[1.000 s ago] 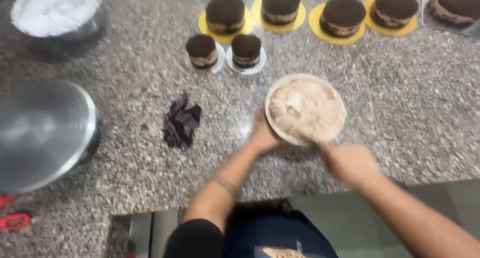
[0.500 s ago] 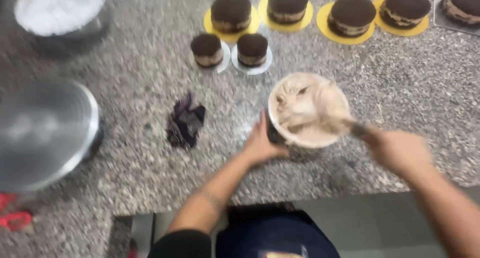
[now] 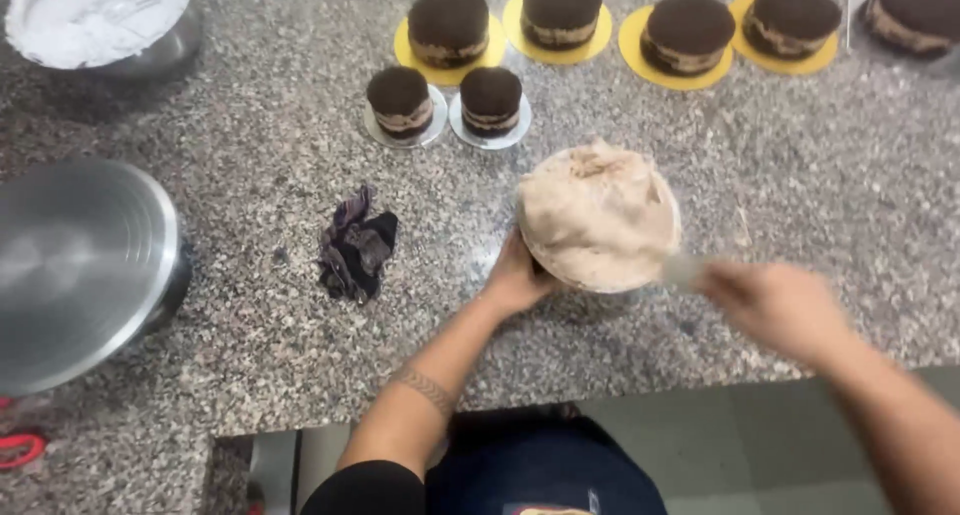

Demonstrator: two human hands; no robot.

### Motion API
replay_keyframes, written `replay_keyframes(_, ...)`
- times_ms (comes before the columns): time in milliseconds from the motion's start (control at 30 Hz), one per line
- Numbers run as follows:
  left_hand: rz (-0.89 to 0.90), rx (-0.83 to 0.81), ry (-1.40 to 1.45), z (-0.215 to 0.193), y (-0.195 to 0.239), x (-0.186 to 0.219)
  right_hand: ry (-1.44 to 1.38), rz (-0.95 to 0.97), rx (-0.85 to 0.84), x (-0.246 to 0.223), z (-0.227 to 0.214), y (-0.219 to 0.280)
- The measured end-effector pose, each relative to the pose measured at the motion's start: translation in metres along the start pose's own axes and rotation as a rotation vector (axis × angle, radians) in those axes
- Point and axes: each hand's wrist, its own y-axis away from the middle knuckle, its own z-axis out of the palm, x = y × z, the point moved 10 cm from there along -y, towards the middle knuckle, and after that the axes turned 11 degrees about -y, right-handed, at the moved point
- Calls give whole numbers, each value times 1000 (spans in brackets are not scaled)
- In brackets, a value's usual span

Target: Mix chocolate syrup into frosting in a bowl using a spatula.

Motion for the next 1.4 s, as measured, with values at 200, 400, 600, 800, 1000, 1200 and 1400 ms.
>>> replay_keyframes(200, -148, 153, 392, 39, 36, -37, -505, 399, 98, 67, 3, 20)
replay_keyframes(400, -589, 127, 1212, 112, 54, -51, -359, -14, 248, 27, 81, 11)
replay_keyframes(600, -694, 137, 1263, 99, 43, -49, 38, 218, -214, 129, 46, 87)
replay_keyframes(800, -672, 136, 1263, 91, 34, -63, -419, 216, -130, 136, 27, 61)
replay_keyframes(1000, -710, 163, 1134, 72, 38, -95, -1474, 435, -137, 87, 138, -1)
replay_keyframes(1200, -698, 350, 643, 3, 92, -128, -1296, 719, -203, 189, 141, 122)
replay_keyframes(1400, -617, 372, 69, -47, 114, -80, -1234, 725, -28, 234, 127, 132)
